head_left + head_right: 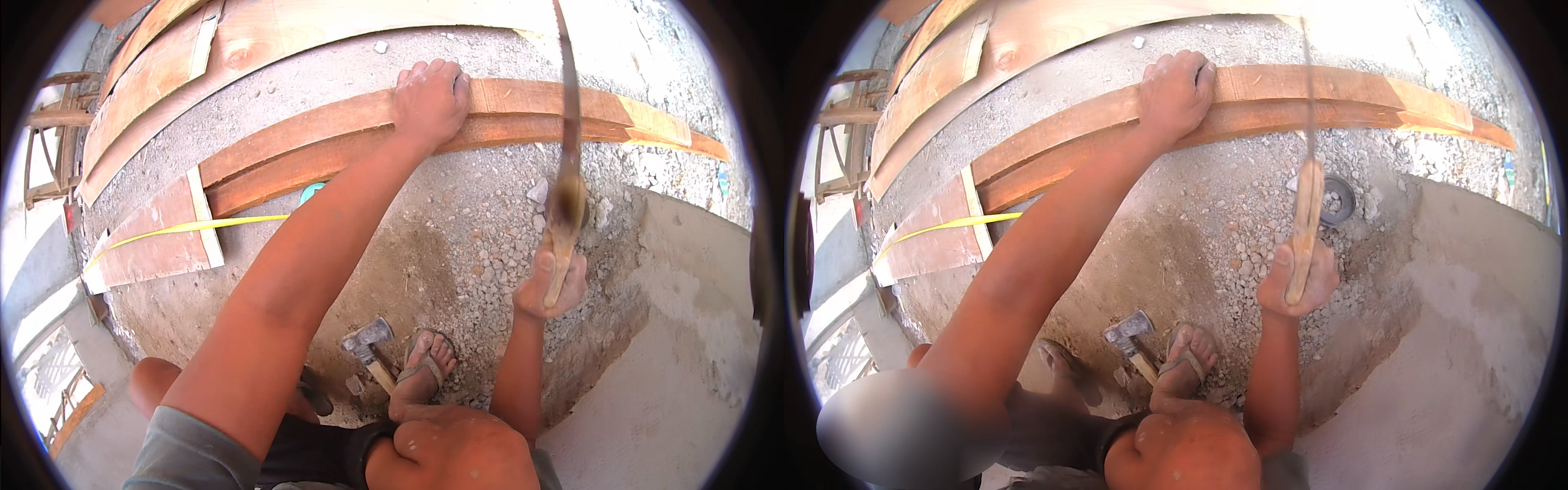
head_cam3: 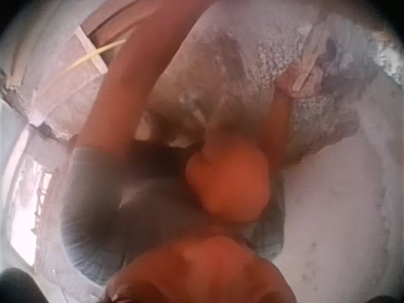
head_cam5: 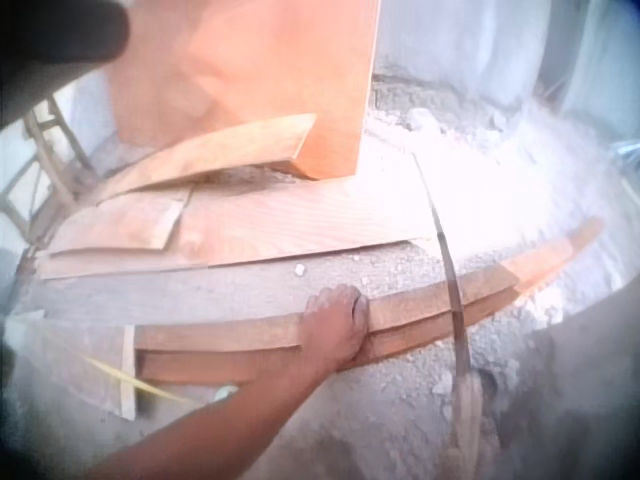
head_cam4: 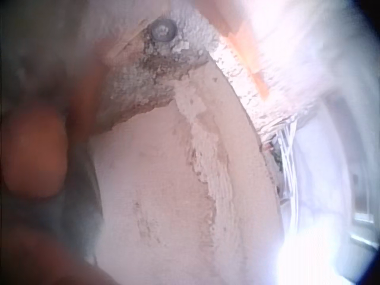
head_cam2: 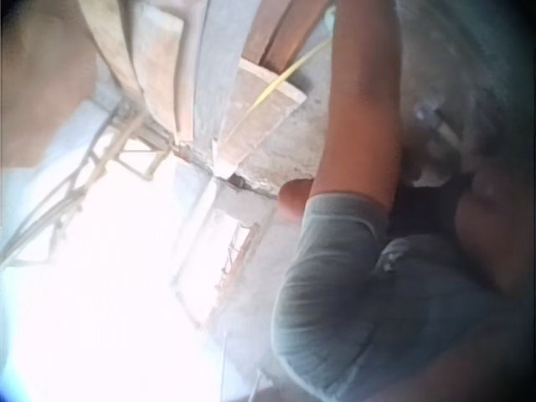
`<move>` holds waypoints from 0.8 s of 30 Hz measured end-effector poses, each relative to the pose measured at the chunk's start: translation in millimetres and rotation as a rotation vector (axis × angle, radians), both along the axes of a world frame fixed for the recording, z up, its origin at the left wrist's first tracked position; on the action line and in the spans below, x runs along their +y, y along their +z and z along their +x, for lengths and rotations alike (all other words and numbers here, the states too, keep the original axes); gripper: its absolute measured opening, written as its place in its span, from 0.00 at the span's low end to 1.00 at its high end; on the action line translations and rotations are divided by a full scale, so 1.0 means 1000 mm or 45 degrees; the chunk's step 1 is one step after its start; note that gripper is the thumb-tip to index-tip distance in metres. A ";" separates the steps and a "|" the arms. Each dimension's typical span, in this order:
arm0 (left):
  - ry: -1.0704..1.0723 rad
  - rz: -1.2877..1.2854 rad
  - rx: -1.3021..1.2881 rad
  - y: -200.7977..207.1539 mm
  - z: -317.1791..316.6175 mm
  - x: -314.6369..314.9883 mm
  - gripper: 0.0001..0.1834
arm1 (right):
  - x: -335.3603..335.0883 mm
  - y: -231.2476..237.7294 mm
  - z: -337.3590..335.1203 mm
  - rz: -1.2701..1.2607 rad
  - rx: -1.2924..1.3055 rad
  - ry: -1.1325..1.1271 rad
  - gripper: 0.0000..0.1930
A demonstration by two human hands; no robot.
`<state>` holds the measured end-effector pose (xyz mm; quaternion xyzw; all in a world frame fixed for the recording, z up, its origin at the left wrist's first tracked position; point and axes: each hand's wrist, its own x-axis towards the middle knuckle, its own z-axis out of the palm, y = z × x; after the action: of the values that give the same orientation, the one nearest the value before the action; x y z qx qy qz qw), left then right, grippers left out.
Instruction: The person measures wooden boards using a tape measure and cuts a board with a hand saw.
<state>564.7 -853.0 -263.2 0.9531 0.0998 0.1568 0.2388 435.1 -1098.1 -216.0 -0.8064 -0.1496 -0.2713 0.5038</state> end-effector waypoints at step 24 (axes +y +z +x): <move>0.705 -0.852 0.276 0.029 -0.347 0.063 0.14 | 0.210 -0.042 -0.041 -0.557 0.519 0.730 0.25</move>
<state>217.3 -789.8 -234.5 0.7716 0.4209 0.0732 0.4712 393.8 -888.5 -258.2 -0.8572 -0.3195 0.0834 0.3952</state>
